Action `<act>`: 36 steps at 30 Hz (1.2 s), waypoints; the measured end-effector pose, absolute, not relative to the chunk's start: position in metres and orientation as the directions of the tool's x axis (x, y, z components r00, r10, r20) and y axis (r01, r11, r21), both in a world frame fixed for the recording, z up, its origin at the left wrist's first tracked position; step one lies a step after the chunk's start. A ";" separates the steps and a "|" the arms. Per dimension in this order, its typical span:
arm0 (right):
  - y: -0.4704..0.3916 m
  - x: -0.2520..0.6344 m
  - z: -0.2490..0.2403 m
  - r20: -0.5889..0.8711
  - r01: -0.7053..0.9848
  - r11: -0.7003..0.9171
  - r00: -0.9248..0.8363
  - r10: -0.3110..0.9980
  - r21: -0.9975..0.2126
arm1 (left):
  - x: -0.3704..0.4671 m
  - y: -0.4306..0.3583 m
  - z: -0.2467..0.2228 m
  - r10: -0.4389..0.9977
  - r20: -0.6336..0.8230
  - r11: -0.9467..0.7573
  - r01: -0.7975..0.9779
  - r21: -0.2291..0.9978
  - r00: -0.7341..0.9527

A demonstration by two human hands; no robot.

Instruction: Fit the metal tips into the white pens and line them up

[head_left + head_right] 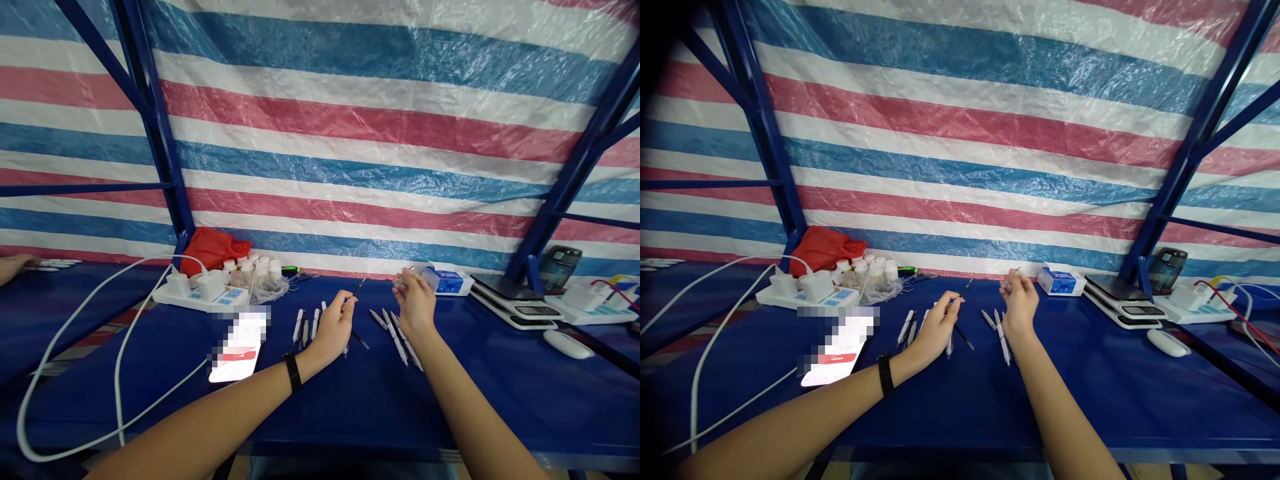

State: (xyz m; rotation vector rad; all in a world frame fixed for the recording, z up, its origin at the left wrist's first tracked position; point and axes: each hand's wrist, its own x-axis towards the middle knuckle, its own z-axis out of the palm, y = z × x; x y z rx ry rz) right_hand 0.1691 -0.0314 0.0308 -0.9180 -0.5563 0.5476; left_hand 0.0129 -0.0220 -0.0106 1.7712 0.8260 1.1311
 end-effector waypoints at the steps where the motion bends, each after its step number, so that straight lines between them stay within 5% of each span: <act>1: -0.032 0.163 0.029 0.220 -0.193 0.462 0.681 0.698 -0.866 | 0.013 -0.021 -0.011 0.859 0.359 -0.412 0.079 0.908 0.365; 9: -0.039 0.128 0.023 0.250 -0.109 0.306 0.357 0.900 -0.946 | 0.014 -0.017 -0.013 0.842 0.428 -0.483 0.106 0.869 0.328; 22: -0.027 0.173 0.024 0.284 0.034 0.336 0.616 0.735 -0.941 | 0.012 -0.020 -0.009 0.886 0.284 -0.397 0.283 0.873 0.366; 28: -0.030 0.170 0.020 0.319 0.317 0.169 0.513 0.797 -0.933 | 0.009 -0.013 -0.005 0.916 0.233 -0.306 0.194 0.932 0.325; 36: -0.039 0.143 0.015 0.236 0.725 0.017 0.202 0.950 -0.688 | 0.008 -0.006 -0.008 0.893 0.271 -0.395 0.338 0.854 0.359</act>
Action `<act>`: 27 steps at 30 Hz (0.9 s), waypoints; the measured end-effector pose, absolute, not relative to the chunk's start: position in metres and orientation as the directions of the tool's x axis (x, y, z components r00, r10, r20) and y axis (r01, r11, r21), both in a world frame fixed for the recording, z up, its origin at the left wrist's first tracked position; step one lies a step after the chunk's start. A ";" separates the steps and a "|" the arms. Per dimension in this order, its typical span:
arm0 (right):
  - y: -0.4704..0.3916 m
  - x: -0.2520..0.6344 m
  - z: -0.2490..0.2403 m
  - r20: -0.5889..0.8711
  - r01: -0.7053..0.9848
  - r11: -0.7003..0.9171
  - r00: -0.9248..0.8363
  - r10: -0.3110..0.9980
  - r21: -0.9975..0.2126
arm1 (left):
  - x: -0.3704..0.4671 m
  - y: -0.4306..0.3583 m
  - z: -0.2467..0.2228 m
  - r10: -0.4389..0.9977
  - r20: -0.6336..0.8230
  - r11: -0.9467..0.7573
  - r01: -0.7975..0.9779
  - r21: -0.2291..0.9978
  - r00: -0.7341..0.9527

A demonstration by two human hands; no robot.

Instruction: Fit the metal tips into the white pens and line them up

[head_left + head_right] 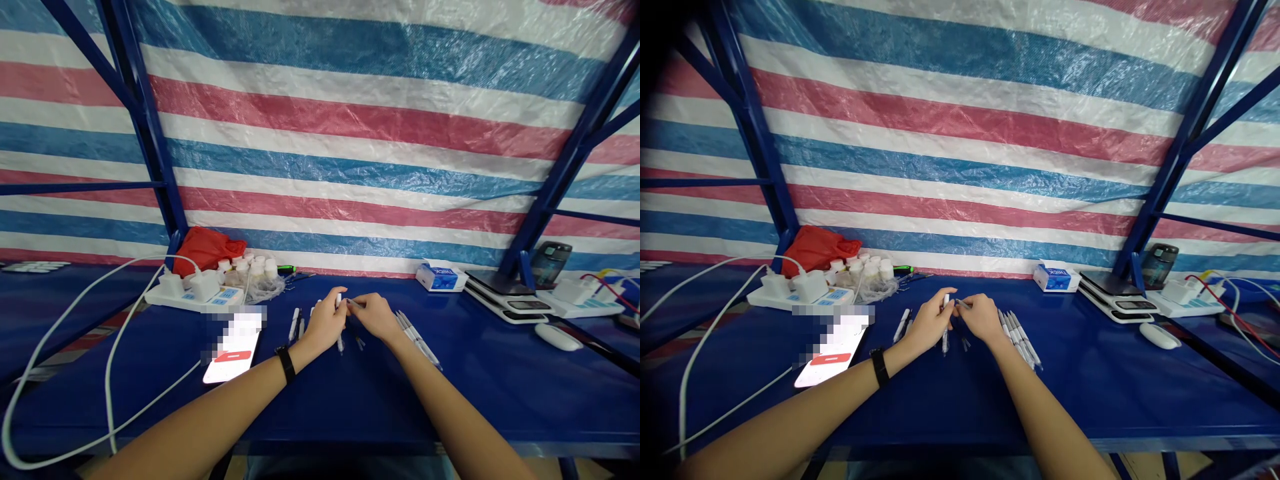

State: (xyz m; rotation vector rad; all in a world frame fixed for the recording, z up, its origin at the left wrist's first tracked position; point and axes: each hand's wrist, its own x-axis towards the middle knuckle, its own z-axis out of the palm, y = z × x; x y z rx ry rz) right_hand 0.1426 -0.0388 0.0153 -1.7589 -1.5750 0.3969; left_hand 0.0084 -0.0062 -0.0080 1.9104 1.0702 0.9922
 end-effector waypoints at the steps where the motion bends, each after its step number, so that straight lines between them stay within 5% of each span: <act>1: -0.039 0.143 0.016 0.221 0.754 -0.006 0.201 0.954 -0.657 | 0.008 -0.006 -0.009 0.893 0.269 -0.399 0.359 0.844 0.362; 10: -0.040 0.146 0.018 0.137 0.901 -0.180 0.252 0.958 -0.396 | 0.008 0.002 -0.018 0.828 0.441 -0.557 0.415 0.719 0.347; 18: -0.044 0.145 0.020 0.143 0.928 -0.178 0.235 0.962 -0.328 | 0.005 -0.005 -0.013 0.810 0.442 -0.586 0.524 0.618 0.384; 24: -0.047 0.156 0.031 0.204 0.911 -0.311 0.370 0.906 -0.272 | -0.007 -0.015 0.014 0.697 0.397 -0.711 0.644 0.281 0.597; 27: -0.048 0.163 0.033 0.208 0.899 -0.362 0.413 0.887 -0.245 | -0.019 -0.020 0.030 0.699 0.309 -0.712 0.668 0.216 0.644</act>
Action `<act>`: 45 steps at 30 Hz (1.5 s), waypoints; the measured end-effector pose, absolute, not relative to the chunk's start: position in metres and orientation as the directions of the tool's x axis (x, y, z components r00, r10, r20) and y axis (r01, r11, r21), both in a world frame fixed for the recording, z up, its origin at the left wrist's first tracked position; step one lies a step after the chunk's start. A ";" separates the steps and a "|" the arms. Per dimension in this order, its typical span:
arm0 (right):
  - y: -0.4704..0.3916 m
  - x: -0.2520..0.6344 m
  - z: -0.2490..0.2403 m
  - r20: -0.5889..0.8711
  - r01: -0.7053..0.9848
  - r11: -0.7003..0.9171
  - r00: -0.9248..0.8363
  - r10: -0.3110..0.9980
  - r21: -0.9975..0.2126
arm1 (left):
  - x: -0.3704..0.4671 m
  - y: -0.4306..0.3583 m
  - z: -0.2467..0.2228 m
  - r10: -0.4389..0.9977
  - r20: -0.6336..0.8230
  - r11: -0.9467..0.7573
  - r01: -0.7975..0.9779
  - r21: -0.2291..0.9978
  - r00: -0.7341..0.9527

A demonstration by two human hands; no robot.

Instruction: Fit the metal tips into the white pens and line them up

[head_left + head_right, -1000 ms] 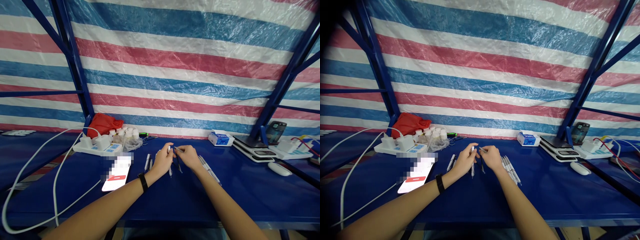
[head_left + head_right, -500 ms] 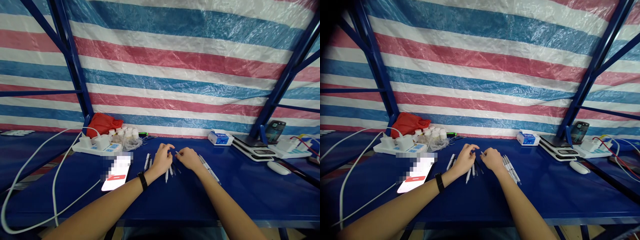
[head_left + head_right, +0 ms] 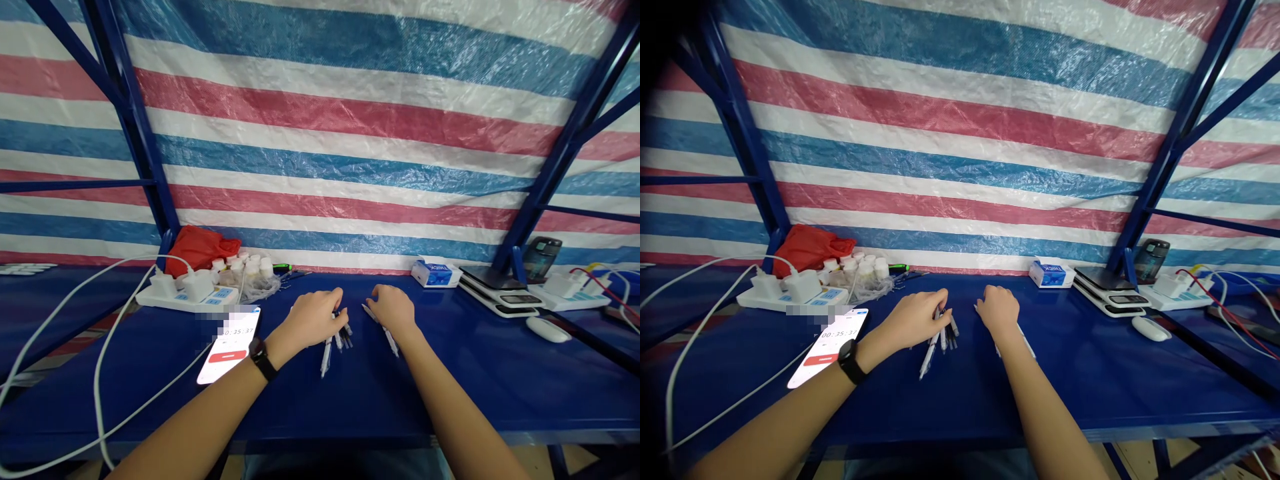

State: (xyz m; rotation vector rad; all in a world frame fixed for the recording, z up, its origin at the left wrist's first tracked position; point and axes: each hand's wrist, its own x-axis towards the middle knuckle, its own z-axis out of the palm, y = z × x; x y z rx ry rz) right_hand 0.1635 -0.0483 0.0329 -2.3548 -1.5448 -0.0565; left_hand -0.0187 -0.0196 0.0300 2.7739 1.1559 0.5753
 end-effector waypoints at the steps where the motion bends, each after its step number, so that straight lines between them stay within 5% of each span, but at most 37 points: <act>1: -0.049 0.166 0.033 0.201 0.896 -0.374 0.423 0.884 -0.239 | -0.022 -0.020 0.033 0.685 0.272 -0.726 0.662 0.186 0.675; 6: -0.047 0.171 0.030 0.123 0.875 -0.411 0.451 0.884 -0.255 | -0.024 -0.021 0.034 0.648 0.155 -0.761 0.639 0.108 0.746; 14: -0.045 0.167 0.031 0.190 0.801 -0.349 0.487 0.853 -0.486 | -0.017 -0.019 0.023 0.611 0.277 -0.790 0.591 0.162 0.741; 18: -0.046 0.172 0.038 0.304 0.680 -0.179 0.527 0.794 -0.711 | -0.016 -0.020 0.024 0.625 0.362 -0.775 0.605 0.182 0.692; 24: -0.040 0.177 0.042 0.307 0.289 0.168 0.550 0.777 -0.943 | -0.014 -0.022 0.025 0.653 0.444 -0.758 0.530 0.381 0.614; 32: -0.042 0.144 0.035 0.227 -0.130 0.294 0.377 0.898 -0.947 | -0.010 -0.020 0.019 0.701 0.411 -0.711 0.532 0.460 0.583; 39: -0.041 0.140 0.029 0.236 -0.203 0.312 0.327 0.915 -0.928 | -0.006 -0.022 0.018 0.791 0.332 -0.607 0.591 0.531 0.513; 45: -0.040 0.139 0.028 0.253 -0.240 0.323 0.279 0.926 -0.916 | -0.008 -0.019 0.024 0.794 0.320 -0.570 0.452 0.686 0.517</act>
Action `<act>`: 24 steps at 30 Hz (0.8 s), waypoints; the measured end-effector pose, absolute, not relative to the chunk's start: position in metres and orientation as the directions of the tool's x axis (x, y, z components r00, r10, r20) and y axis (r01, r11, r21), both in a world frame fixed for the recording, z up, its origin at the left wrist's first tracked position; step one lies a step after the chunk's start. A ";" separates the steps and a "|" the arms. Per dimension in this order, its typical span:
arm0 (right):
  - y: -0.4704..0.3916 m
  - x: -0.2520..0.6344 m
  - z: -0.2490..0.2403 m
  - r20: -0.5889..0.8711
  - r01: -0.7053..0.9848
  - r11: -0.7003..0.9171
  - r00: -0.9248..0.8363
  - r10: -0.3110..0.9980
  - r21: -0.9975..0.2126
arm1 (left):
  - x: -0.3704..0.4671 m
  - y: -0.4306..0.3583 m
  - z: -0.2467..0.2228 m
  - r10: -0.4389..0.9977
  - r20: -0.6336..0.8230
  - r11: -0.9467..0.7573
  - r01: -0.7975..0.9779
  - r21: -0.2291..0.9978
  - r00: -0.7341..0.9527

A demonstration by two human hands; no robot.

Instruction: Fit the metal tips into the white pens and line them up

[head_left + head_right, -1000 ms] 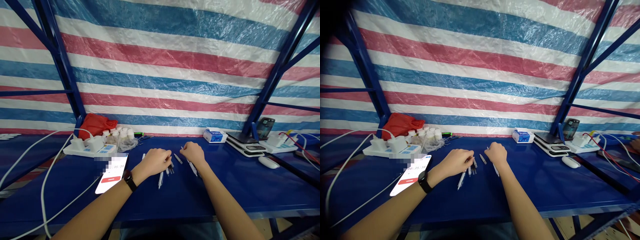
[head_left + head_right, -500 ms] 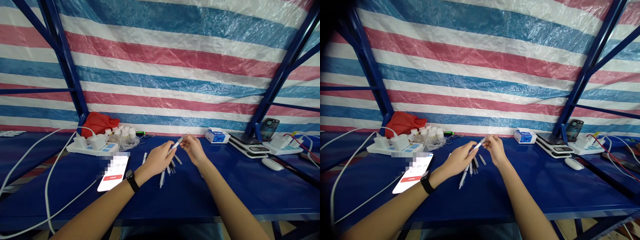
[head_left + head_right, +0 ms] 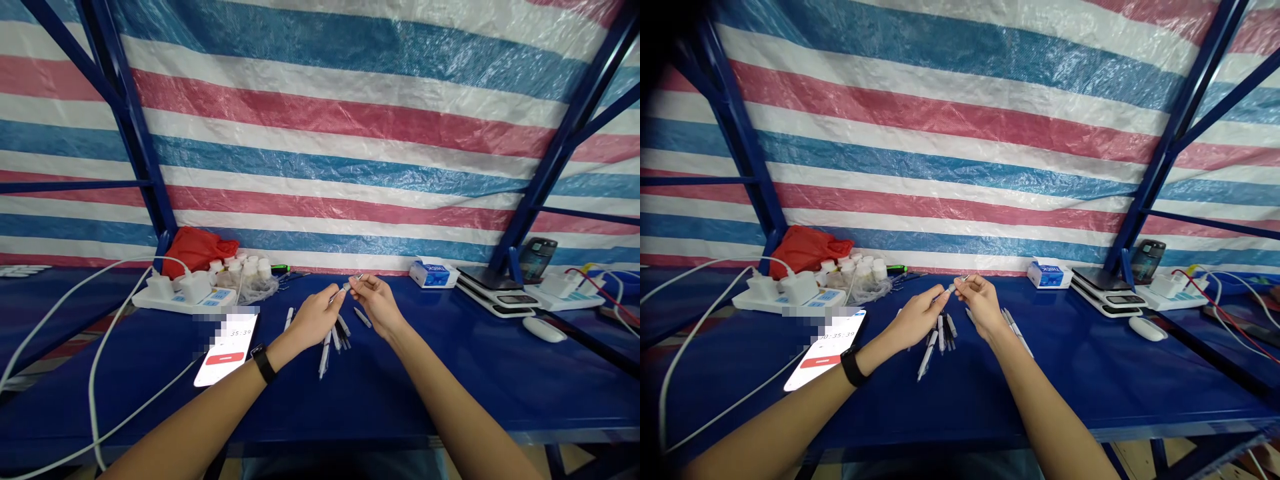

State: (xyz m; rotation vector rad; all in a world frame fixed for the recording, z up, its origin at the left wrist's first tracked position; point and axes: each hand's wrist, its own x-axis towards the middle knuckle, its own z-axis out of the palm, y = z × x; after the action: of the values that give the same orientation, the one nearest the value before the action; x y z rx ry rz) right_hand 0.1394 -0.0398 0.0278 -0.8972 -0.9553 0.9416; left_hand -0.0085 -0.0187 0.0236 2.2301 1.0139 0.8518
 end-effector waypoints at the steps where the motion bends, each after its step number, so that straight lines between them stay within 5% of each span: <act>1: -0.040 0.140 0.028 0.258 -0.243 0.326 0.272 0.927 -0.914 | -0.009 -0.018 0.024 0.788 0.328 -0.568 0.411 0.713 0.521; 4: -0.042 0.143 0.030 0.274 -0.247 0.333 0.244 0.930 -0.910 | -0.010 -0.015 0.025 0.791 0.283 -0.468 0.239 0.851 0.542; 7: -0.045 0.147 0.034 0.298 -0.275 0.330 0.153 0.942 -0.903 | -0.012 -0.016 0.028 0.712 0.046 -0.119 0.056 0.991 0.701; 10: -0.047 0.147 0.035 0.297 -0.330 0.314 0.102 0.950 -0.890 | -0.012 -0.019 0.030 0.572 -0.043 0.142 -0.047 0.989 0.819; 16: -0.043 0.140 0.032 0.270 -0.332 0.343 0.247 0.931 -0.879 | -0.007 -0.020 0.022 0.624 -0.038 0.198 -0.111 0.974 0.781; 24: -0.044 0.142 0.033 0.251 -0.365 0.310 0.201 0.947 -0.878 | -0.006 -0.018 0.018 0.619 -0.060 0.258 -0.131 0.957 0.783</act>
State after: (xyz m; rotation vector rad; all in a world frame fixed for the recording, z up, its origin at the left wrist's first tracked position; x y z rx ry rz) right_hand 0.1420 -0.0437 0.0327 -0.7762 -0.9349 1.0577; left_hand -0.0064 -0.0182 0.0183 1.2122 0.4765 0.5353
